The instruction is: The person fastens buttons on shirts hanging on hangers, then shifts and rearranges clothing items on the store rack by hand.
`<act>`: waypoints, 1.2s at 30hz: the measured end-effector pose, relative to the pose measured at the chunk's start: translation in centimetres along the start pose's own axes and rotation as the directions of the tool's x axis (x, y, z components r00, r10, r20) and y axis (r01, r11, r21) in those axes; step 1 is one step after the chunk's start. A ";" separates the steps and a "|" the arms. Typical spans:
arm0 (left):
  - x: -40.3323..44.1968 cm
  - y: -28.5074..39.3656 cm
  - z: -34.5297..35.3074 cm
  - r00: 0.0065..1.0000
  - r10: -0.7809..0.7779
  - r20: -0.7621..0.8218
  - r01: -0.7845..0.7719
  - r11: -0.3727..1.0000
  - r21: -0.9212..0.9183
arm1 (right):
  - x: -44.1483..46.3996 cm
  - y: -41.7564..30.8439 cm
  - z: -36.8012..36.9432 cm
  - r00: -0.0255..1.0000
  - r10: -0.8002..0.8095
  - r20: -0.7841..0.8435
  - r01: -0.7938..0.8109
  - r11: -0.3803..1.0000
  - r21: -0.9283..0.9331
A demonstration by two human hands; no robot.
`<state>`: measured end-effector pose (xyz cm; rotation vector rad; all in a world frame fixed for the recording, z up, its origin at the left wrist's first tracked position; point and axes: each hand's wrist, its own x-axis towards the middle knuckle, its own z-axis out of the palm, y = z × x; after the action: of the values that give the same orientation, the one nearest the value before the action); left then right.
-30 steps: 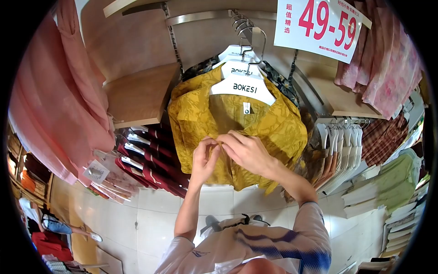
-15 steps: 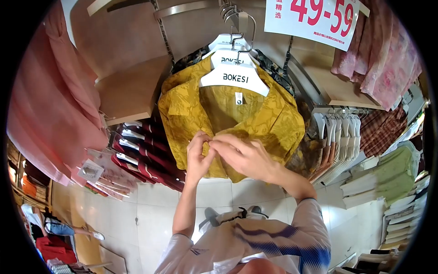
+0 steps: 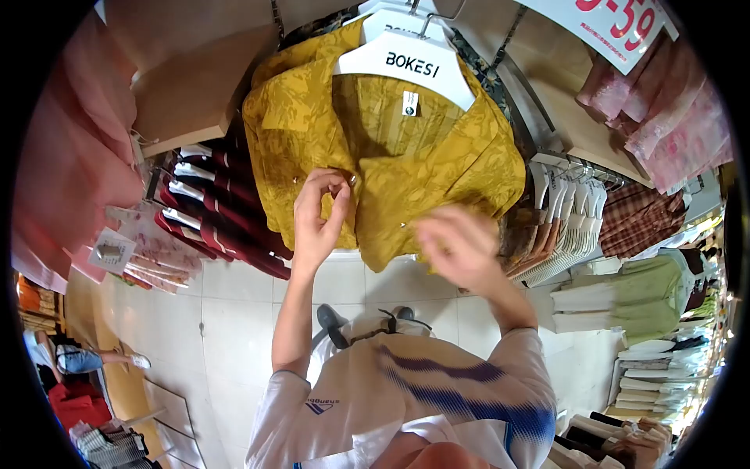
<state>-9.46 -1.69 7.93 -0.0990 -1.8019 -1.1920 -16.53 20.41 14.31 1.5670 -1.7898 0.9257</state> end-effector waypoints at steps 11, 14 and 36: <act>-5.9 -6.7 2.1 0.987 -0.161 -0.021 0.155 0.901 0.405 | -10.3 -0.2 12.1 0.604 0.226 0.765 -0.507 0.849 0.150; -5.1 -7.4 3.4 0.989 -0.133 -0.068 0.149 0.842 0.518 | -10.9 -0.3 12.3 0.656 0.215 0.724 -0.520 0.823 0.228; -3.0 -7.2 -0.1 0.998 -0.056 0.039 0.048 0.981 0.189 | -1.8 -0.9 11.9 0.859 0.375 0.348 -0.320 0.925 -0.207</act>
<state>-11.46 -4.38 0.87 0.0312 -1.9577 -1.0563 -15.18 11.86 5.96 1.4263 -2.4213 0.6523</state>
